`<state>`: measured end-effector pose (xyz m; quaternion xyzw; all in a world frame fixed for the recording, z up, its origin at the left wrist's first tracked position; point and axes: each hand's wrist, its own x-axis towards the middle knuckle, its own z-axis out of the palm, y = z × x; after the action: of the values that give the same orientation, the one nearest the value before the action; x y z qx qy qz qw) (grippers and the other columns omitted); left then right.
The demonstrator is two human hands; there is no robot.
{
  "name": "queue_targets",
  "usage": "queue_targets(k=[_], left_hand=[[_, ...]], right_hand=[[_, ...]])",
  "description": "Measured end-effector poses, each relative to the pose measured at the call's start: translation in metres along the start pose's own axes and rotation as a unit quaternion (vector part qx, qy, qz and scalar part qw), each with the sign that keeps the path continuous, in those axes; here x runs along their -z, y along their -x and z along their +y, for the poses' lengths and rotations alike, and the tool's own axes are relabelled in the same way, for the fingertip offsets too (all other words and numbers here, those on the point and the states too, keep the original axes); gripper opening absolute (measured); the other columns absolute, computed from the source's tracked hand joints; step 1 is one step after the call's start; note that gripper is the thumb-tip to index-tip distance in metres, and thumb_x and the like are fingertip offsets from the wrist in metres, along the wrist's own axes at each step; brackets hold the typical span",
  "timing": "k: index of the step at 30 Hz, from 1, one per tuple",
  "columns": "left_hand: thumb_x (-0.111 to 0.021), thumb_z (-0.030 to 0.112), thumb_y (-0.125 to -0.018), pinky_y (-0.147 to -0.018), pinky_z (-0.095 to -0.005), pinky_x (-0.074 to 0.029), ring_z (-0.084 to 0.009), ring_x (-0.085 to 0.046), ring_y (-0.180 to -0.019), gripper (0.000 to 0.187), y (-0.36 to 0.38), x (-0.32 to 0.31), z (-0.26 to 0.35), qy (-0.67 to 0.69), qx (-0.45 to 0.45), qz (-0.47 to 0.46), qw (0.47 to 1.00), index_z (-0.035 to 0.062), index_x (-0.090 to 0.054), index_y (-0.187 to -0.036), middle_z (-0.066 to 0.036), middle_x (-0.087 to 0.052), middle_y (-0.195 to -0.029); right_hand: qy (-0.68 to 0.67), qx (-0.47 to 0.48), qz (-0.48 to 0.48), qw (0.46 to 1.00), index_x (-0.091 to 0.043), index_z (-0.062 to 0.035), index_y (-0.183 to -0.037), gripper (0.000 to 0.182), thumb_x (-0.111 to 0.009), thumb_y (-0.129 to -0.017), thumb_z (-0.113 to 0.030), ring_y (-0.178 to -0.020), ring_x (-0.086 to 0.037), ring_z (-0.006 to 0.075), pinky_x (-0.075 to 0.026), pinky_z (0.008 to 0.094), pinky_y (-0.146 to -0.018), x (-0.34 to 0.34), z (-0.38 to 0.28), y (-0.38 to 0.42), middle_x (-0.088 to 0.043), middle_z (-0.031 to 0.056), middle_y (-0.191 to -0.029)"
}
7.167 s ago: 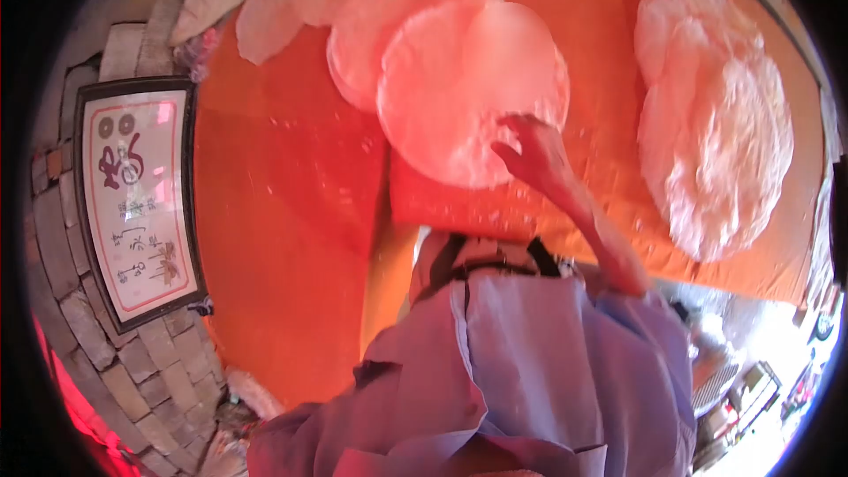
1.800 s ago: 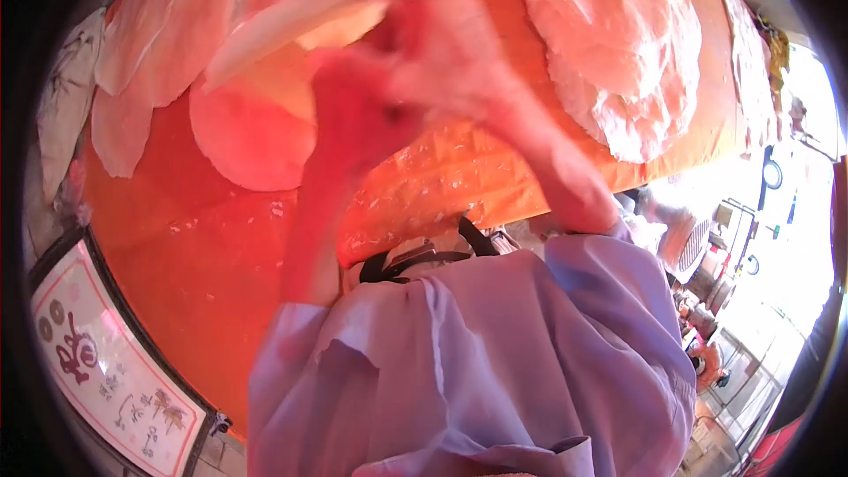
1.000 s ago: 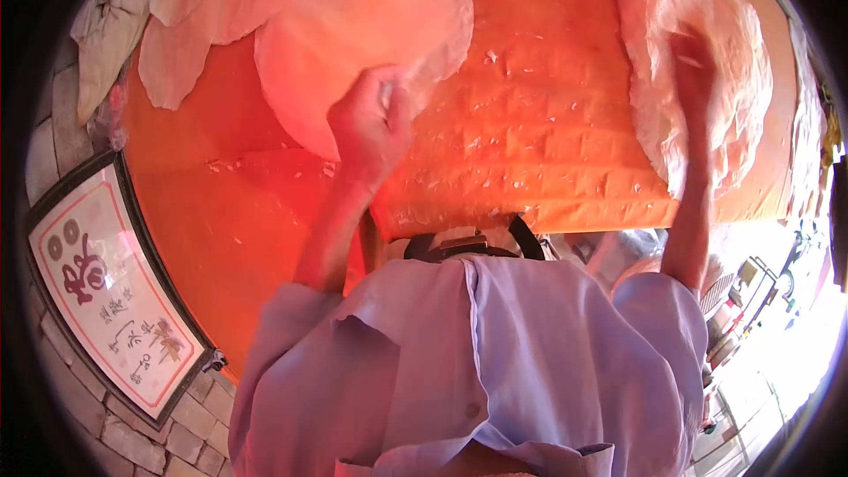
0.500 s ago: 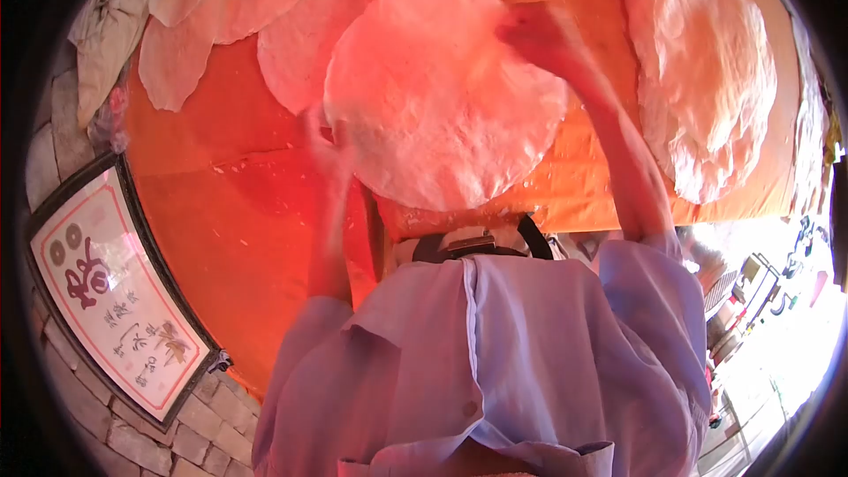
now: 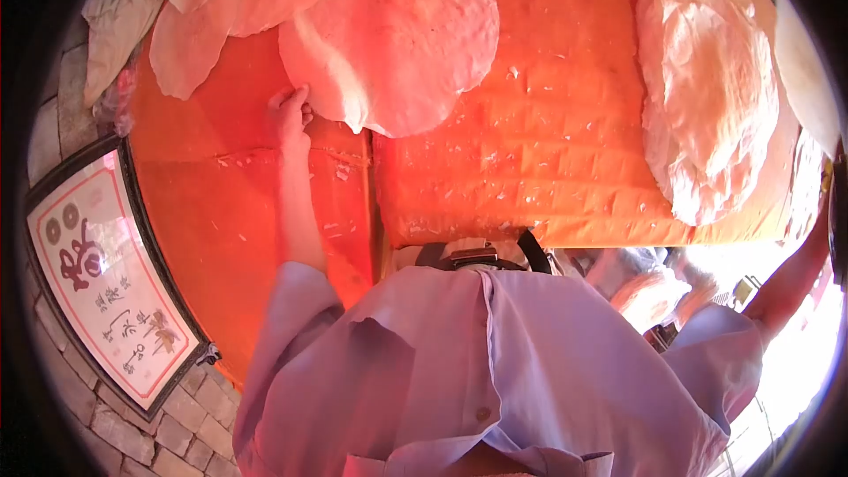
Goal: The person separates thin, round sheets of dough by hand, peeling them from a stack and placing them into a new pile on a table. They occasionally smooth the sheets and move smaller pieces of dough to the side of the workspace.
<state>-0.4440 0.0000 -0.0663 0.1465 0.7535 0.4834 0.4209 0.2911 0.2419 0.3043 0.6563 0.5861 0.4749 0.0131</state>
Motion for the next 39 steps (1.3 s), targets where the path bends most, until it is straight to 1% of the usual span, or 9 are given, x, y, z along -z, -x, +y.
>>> queue_targets(k=[4,6,9,15,19,30,32,37,39], left_hand=[[-0.069,0.017,-0.086,-0.050,-0.0207,-0.044,-0.0105,-0.057,-0.059,0.022,-0.001,0.004,0.006,0.121,0.096,-0.139,0.978,0.0067,-0.061,-0.104,-0.002,-0.065,-0.081],[-0.065,0.015,-0.088,-0.051,-0.0230,-0.048,-0.0132,-0.061,-0.064,0.021,0.011,-0.006,0.015,0.198,0.111,-0.142,0.964,0.0060,-0.061,-0.106,-0.003,-0.066,-0.086],[-0.060,0.011,-0.090,-0.055,-0.0265,-0.053,-0.0170,-0.065,-0.072,0.021,0.071,-0.024,0.044,0.302,0.091,-0.140,0.939,0.0049,-0.060,-0.110,-0.007,-0.068,-0.094],[-0.055,0.013,-0.093,-0.059,-0.0294,-0.056,-0.0235,-0.067,-0.076,0.021,0.122,0.014,-0.016,0.360,0.189,-0.133,0.904,0.0003,-0.061,-0.108,-0.011,-0.069,-0.095],[-0.059,0.025,-0.093,-0.058,-0.0255,-0.048,-0.0130,-0.060,-0.070,0.022,0.149,0.019,-0.009,-0.202,0.143,-0.247,0.937,0.0037,-0.062,-0.098,-0.001,-0.062,-0.079],[-0.065,0.023,-0.088,-0.082,-0.0352,-0.051,-0.0249,-0.063,-0.100,0.033,0.000,-0.109,0.114,-0.348,-0.411,-0.121,0.834,0.0040,-0.059,-0.115,-0.012,-0.066,-0.107],[-0.064,0.016,-0.085,-0.086,-0.0396,-0.051,-0.0299,-0.060,-0.105,0.036,-0.024,-0.155,0.149,-0.430,-0.573,-0.075,0.694,0.0052,-0.058,-0.118,-0.013,-0.065,-0.107],[-0.060,0.016,-0.087,-0.070,-0.0408,-0.050,-0.0342,-0.063,-0.078,0.020,-0.196,-0.227,0.127,-0.408,-0.765,0.098,0.489,-0.0024,-0.063,-0.094,-0.018,-0.064,-0.081],[-0.058,0.015,-0.085,-0.077,-0.0439,-0.051,-0.0345,-0.063,-0.087,0.024,-0.157,-0.233,0.160,-0.527,-0.617,0.005,0.584,0.0059,-0.064,-0.106,-0.016,-0.064,-0.097]], right_hand=[[-0.460,-0.005,-0.389,0.798,-0.062,-0.0016,-0.110,0.021,-0.050,-0.094,-0.009,-0.100,-0.061,0.0149,-0.050,0.0282,-0.080,-0.139,-0.019,0.102,-0.065,0.0095,-0.111],[-0.528,0.175,-0.267,0.787,-0.058,-0.0015,-0.120,0.029,-0.049,-0.094,-0.011,-0.093,-0.061,0.0159,-0.049,0.0270,-0.078,-0.154,-0.117,0.195,-0.064,0.0091,-0.109],[-0.771,-0.169,-0.489,0.370,-0.057,-0.0012,-0.123,0.033,-0.058,-0.093,-0.014,-0.087,-0.062,0.0113,-0.050,0.0249,-0.072,-0.001,-0.280,0.251,-0.067,0.0055,-0.102],[-0.766,-0.191,-0.460,0.407,-0.064,0.0008,-0.108,0.039,-0.074,-0.081,-0.026,-0.067,-0.064,0.0117,-0.051,0.0288,-0.058,0.120,-0.419,0.263,-0.070,0.0080,-0.082],[-0.750,-0.141,-0.564,0.315,-0.068,0.0000,-0.096,0.024,-0.072,-0.082,-0.019,-0.068,-0.063,0.0108,-0.051,0.0271,-0.060,0.128,-0.412,0.235,-0.069,0.0028,-0.080],[-0.537,-0.016,-0.085,0.839,-0.065,-0.0074,-0.107,0.017,-0.059,-0.091,-0.013,-0.086,-0.063,0.0183,-0.051,0.0303,-0.078,-0.018,-0.088,0.063,-0.065,0.0083,-0.097],[-0.424,0.002,-0.038,0.905,-0.064,-0.0076,-0.110,0.020,-0.058,-0.092,-0.013,-0.089,-0.063,0.0199,-0.050,0.0311,-0.080,-0.021,-0.033,0.049,-0.065,0.0100,-0.101],[-0.263,0.081,-0.126,0.953,-0.061,-0.0081,-0.120,0.028,-0.056,-0.093,-0.014,-0.097,-0.064,0.0238,-0.049,0.0332,-0.084,-0.040,-0.014,0.083,-0.064,0.0144,-0.112],[-0.278,0.051,-0.315,0.906,-0.061,-0.0101,-0.121,0.030,-0.058,-0.091,-0.010,-0.098,-0.064,0.0237,-0.050,0.0338,-0.080,-0.048,-0.059,0.129,-0.065,0.0146,-0.110]])
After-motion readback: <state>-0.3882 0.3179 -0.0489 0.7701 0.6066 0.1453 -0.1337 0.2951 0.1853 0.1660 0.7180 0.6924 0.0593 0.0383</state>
